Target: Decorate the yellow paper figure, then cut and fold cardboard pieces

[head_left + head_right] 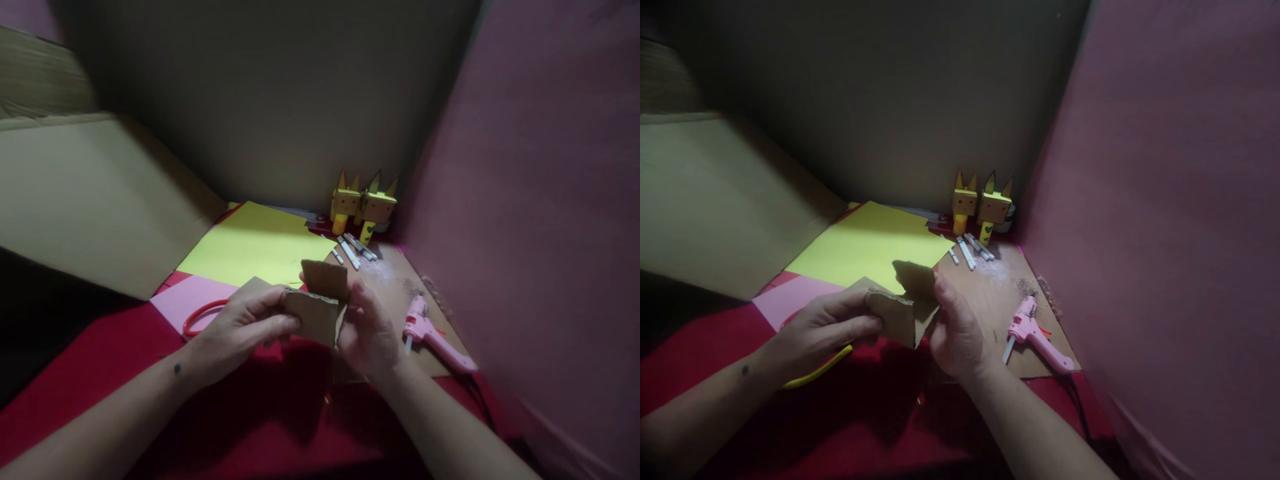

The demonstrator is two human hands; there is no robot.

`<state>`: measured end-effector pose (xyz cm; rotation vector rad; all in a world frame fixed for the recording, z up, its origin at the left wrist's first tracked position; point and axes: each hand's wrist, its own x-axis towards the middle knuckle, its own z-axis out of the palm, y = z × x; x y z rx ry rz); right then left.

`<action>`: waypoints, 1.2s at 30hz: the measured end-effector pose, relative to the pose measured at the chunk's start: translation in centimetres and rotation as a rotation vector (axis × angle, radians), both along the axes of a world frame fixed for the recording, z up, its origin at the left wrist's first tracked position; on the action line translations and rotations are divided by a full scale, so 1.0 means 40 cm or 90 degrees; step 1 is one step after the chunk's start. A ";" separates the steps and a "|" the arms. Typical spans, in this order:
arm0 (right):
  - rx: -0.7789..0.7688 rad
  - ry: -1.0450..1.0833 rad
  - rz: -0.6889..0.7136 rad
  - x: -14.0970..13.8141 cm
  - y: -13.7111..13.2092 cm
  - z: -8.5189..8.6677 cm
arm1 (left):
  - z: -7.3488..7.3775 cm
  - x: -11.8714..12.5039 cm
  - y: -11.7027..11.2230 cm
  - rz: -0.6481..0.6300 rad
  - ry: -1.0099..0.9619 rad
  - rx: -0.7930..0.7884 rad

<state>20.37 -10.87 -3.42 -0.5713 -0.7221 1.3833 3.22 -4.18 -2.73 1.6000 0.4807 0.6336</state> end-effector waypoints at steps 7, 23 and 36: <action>0.014 -0.073 -0.006 0.000 -0.004 -0.021 | 0.000 -0.010 0.005 0.014 -0.031 -0.127; 0.039 -0.218 -0.052 -0.008 -0.006 -0.027 | -0.003 -0.010 0.031 0.012 -0.026 -0.115; 0.005 -0.353 -0.117 -0.028 0.000 -0.043 | -0.028 0.005 0.014 0.082 0.056 0.025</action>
